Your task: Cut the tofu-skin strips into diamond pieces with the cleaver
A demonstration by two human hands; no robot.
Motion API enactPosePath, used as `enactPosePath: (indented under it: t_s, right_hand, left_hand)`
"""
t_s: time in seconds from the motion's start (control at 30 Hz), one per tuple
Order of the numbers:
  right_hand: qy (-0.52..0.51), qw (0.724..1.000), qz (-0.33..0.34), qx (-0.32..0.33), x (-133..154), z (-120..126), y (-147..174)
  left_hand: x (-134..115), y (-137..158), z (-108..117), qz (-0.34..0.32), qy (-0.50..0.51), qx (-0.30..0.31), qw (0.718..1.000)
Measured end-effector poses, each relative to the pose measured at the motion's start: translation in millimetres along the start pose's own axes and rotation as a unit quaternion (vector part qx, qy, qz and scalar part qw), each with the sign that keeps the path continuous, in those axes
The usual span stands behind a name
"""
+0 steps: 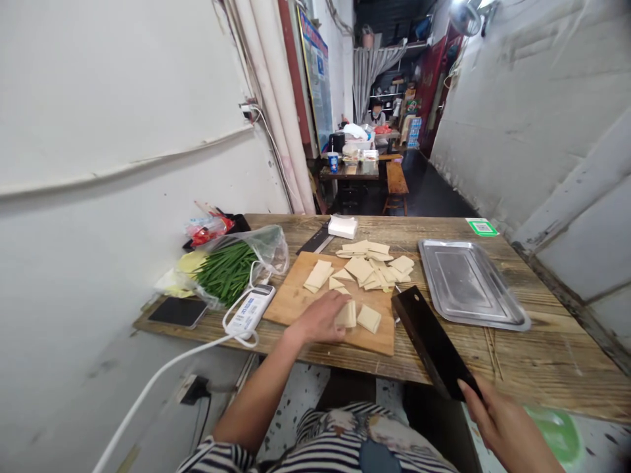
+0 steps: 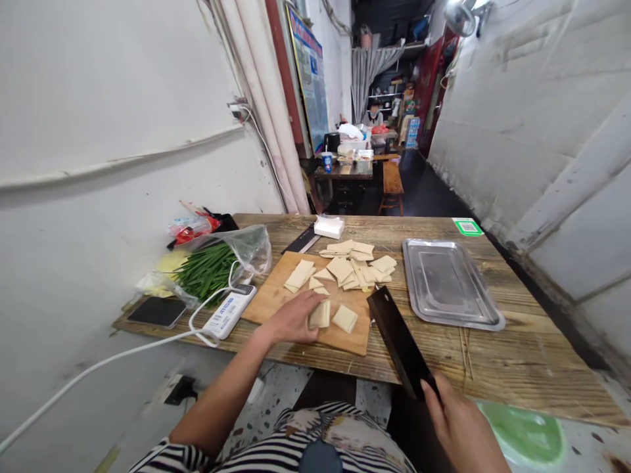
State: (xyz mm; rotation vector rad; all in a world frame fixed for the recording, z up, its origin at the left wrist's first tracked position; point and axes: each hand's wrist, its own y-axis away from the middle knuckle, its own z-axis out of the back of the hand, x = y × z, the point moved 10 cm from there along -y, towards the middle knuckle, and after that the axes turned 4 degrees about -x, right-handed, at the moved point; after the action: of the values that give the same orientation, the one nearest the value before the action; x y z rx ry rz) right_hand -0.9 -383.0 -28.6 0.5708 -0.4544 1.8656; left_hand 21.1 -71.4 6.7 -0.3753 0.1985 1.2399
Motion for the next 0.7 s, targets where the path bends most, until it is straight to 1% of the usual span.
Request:
enactPosePath:
  t_s: [0.07,0.17,0.23,0.27,0.33,0.37,0.43,0.5,0.6,0.7]
  right_hand:
    - [-0.004,1.0,-0.017,0.013,-3,-3,0]
    - [-0.019,1.0,-0.013,0.008,5,-1,-2]
    - [-0.026,1.0,0.001,-0.01,11,3,-3]
    - [-0.028,0.999,0.008,-0.018,13,5,-3]
    - [-0.029,0.999,0.019,-0.032,14,9,-2]
    - [-0.028,0.999,0.022,-0.037,14,10,-1]
    - [-0.024,0.999,0.022,-0.04,13,10,-1]
    - [-0.014,0.999,0.019,-0.031,13,7,-2]
    - [0.011,1.0,0.027,0.002,21,-1,-7]
    - [0.041,0.997,0.047,0.046,35,-10,-11]
  left_hand:
    - [-22,-14,-3,-0.049,0.01,0.007,0.999]
    - [-51,-35,-15,-0.112,-0.011,0.054,0.992]
    - [-60,-44,-27,-0.126,-0.041,0.097,0.986]
    - [-61,-47,-33,-0.123,-0.057,0.118,0.984]
    - [-54,-49,-41,-0.095,-0.082,0.148,0.981]
    - [-48,-49,-42,-0.07,-0.088,0.151,0.982]
    - [-33,-46,-39,-0.012,-0.089,0.138,0.986]
    - [-19,-39,-34,0.034,-0.083,0.114,0.989]
    - [-5,-23,-29,0.071,-0.069,0.074,0.992]
    - [10,-6,-26,0.097,0.022,-0.001,0.995]
